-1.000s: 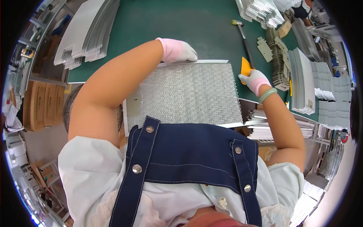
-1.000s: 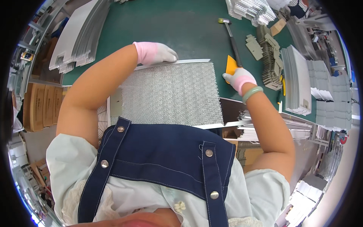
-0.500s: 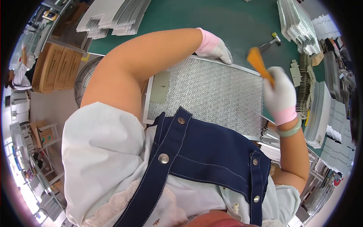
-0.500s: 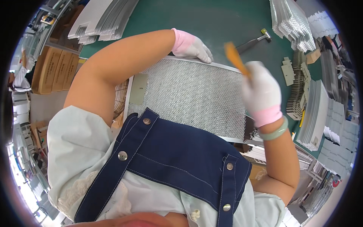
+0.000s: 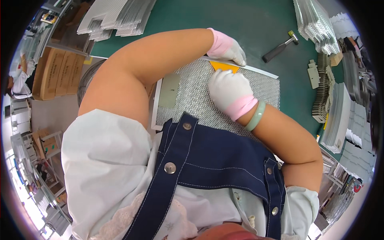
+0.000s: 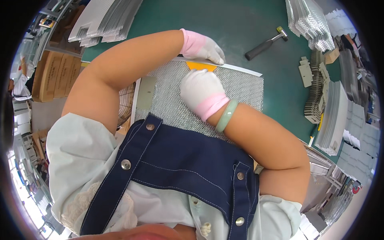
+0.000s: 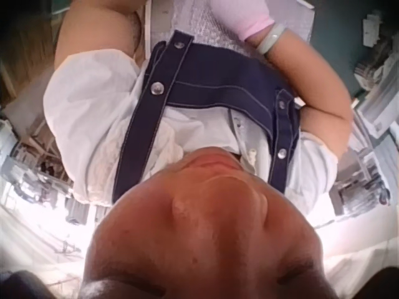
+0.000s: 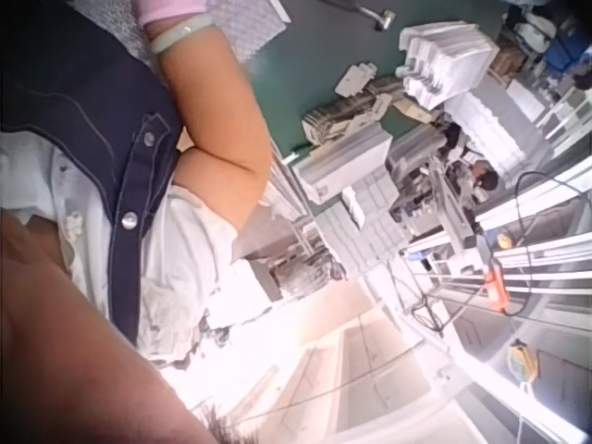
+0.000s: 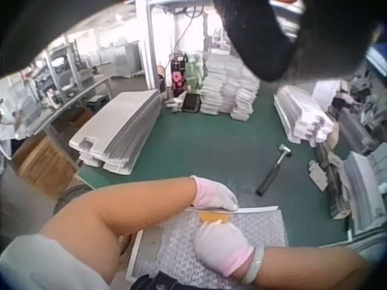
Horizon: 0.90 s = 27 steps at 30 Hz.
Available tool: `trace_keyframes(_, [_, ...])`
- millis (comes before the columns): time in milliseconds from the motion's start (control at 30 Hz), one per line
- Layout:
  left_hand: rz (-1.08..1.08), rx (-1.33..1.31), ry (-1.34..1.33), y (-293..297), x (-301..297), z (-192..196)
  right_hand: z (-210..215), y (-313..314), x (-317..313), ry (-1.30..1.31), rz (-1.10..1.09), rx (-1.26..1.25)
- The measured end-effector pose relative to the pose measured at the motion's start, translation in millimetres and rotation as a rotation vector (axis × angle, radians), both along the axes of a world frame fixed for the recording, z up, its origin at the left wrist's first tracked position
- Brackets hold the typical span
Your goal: The person assembles rectangular mesh filters by inserting metal frames into the mesh edges and securing them with a hammer. They repeatedly pick up frames, align them with the mesh, and tap them into place, stacking completed units on the table.
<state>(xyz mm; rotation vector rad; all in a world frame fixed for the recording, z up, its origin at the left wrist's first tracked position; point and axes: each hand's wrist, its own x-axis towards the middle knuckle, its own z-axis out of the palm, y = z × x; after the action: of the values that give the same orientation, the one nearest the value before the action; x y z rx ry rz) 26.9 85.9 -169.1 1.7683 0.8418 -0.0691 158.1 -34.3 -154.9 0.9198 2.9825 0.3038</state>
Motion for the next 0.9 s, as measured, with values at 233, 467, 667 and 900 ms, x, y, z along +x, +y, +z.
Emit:
trace_keyframes(233, [-0.042,0.148,0.060,-8,-1,5,17,-36,27,-0.033,0.155,-0.005])
trace_keyframes(467, [-0.100,0.175,0.012,-8,2,-2,18,-8,51,-0.107,-0.075,0.106])
trace_keyframes(667, [-0.009,0.184,-0.005,-12,-3,-3,54,-30,90,-0.011,-0.004,0.023])
trace_keyframes(900, [-0.072,0.197,-0.139,-9,-18,11,23,53,205,-0.147,-0.667,-0.364])
